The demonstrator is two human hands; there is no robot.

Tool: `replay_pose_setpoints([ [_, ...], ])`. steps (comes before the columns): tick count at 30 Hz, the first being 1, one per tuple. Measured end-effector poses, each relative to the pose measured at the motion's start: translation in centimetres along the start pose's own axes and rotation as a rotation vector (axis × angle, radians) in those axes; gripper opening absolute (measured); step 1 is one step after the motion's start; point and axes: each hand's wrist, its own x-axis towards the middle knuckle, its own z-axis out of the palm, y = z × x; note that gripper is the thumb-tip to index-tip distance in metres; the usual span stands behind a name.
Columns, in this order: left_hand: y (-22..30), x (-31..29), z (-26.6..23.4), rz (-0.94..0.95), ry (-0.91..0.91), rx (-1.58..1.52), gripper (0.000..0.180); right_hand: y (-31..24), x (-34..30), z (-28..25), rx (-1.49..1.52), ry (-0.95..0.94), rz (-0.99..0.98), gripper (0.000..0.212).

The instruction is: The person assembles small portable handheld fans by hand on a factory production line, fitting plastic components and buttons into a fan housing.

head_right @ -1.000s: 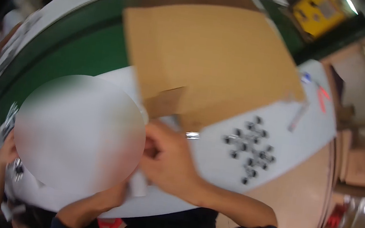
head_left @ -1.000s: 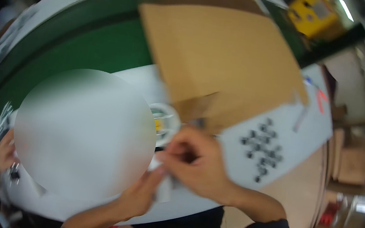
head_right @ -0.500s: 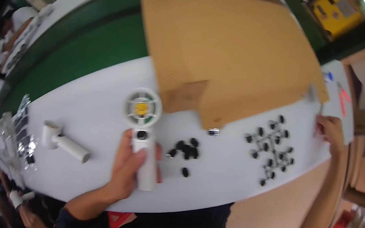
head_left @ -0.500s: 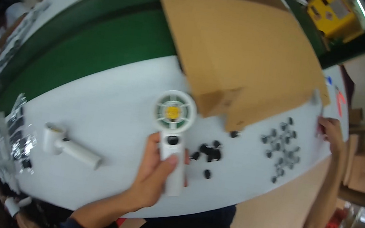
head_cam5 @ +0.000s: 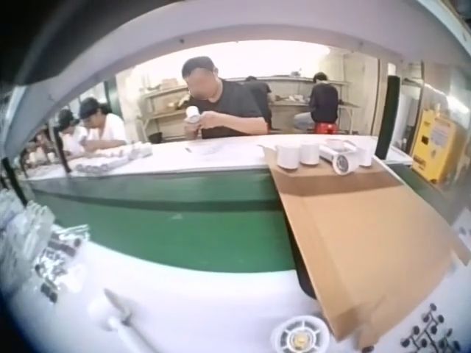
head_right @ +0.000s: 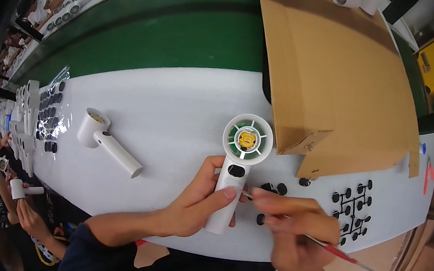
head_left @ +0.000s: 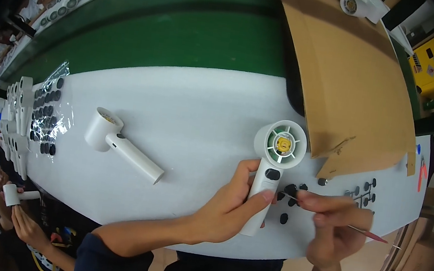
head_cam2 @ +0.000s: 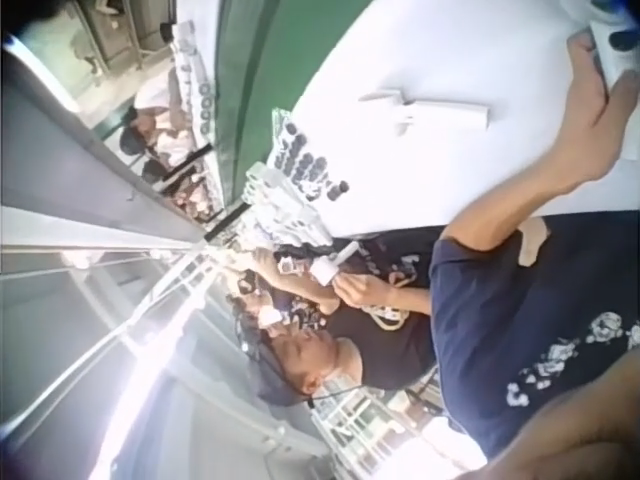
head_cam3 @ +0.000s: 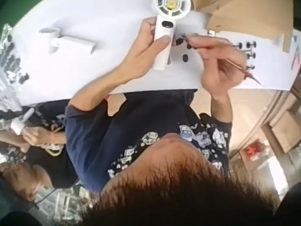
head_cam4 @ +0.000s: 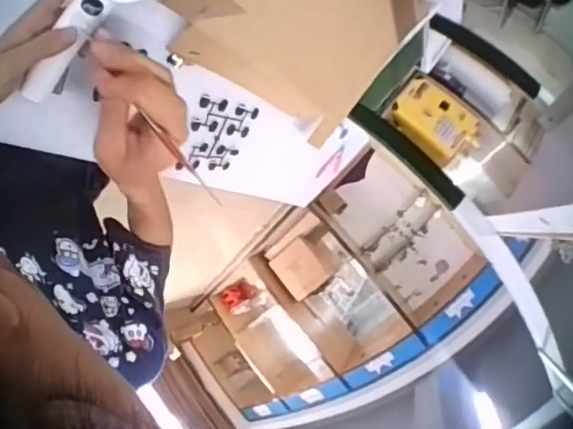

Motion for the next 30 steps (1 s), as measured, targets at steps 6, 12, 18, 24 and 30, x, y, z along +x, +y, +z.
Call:
replay_pose_setpoints([
  [6, -0.3, 0.1, 0.2, 0.04, 0.002, 0.055, 0.041, 0.5, 0.8, 0.8, -0.08, -0.093, -0.007, 0.018],
  [12, -0.3, 0.1, 0.3, 0.025, 0.032, 0.115, 0.039, 0.2, 1.6, 0.9, -0.346, -0.214, -0.043, 0.021],
  [18, -0.3, 0.1, 0.7, 0.094, 0.121, 0.327, 0.037, 0.9, 1.7, 1.1, -0.481, -0.337, -0.246, 0.022],
  [24, -0.5, 0.1, 0.5, 0.147, 0.136, 0.381, 0.037, 2.1, 1.7, 1.8, -0.51, -0.284, -0.378, 0.024],
  [30, -0.6, 0.5, -0.3, 0.074, 0.136, 0.164, 0.038, -2.3, -1.0, -0.9, -0.163, -0.042, -0.319, 0.012],
])
